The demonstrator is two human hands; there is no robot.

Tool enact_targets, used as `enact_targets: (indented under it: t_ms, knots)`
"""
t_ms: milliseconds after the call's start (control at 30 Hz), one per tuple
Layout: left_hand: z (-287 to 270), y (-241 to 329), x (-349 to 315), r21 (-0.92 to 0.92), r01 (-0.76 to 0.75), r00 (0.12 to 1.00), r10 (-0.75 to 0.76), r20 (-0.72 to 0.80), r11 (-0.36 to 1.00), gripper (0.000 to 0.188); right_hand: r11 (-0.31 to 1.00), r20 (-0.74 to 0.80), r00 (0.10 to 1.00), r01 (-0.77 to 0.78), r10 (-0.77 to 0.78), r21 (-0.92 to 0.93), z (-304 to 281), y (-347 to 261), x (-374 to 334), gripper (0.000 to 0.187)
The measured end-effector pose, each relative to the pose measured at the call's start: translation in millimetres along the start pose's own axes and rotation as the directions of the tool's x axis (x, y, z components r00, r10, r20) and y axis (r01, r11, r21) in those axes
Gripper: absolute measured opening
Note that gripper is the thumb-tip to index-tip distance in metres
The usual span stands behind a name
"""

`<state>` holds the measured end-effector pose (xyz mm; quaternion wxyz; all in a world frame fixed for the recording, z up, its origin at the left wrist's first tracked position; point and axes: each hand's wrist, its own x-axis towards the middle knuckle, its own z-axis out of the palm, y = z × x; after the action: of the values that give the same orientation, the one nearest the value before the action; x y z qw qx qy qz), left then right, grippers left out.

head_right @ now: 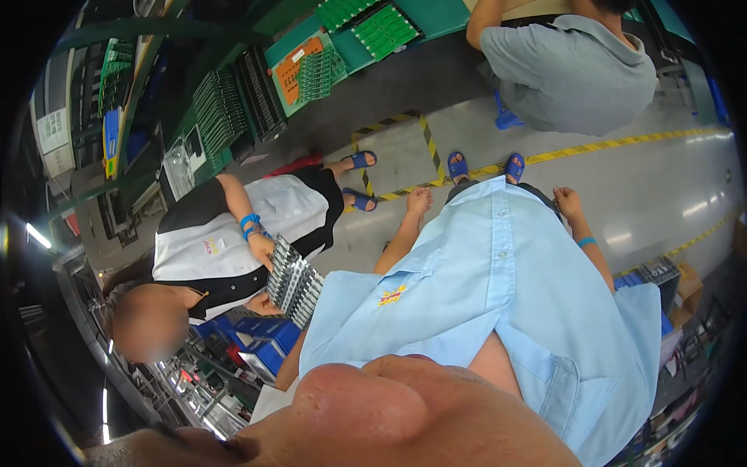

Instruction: Soldering electronic components onto a printed circuit board at a manual assembly station.

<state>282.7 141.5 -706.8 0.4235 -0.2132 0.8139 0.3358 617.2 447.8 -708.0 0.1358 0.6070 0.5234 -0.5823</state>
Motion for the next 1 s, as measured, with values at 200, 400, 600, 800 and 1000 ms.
enact_targets:
  t_ms: [200, 400, 600, 800, 1000]
  knots:
    - [8.5, 5.9, -1.7, 0.047, 0.019, 0.999, -0.021, 0.03, 0.999, 0.015, 0.999, 0.015, 1.0, 0.001, -0.002, 0.033, -9.5, 9.9, 14.6, 0.03]
    - [23.7, 31.2, -6.0, -0.038, -0.05, 0.999, 0.05, -0.009, 0.998, 0.016, 0.999, 0.084, 0.996, -0.003, 0.0, 0.036, -17.6, 13.9, 46.0, 0.029]
    - [-1.1, 114.1, 19.8, -0.368, -0.309, 0.951, 0.28, -0.13, 0.877, 0.029, 0.996, 0.093, 0.996, 0.008, 0.0, -0.088, -17.5, -8.9, 60.2, 0.031]
    - [-46.9, 217.7, 73.3, -0.585, -0.437, 0.898, 0.304, -0.316, 0.683, 0.039, 0.966, 0.186, 0.974, 0.166, -0.128, -0.201, 16.0, -84.6, 72.0, 0.036]
    - [-93.8, 277.6, 104.0, -0.756, -0.476, 0.878, 0.198, -0.435, 0.45, 0.041, 0.963, 0.116, 0.992, 0.07, -0.041, -0.259, 70.8, -135.9, 97.8, 0.036]
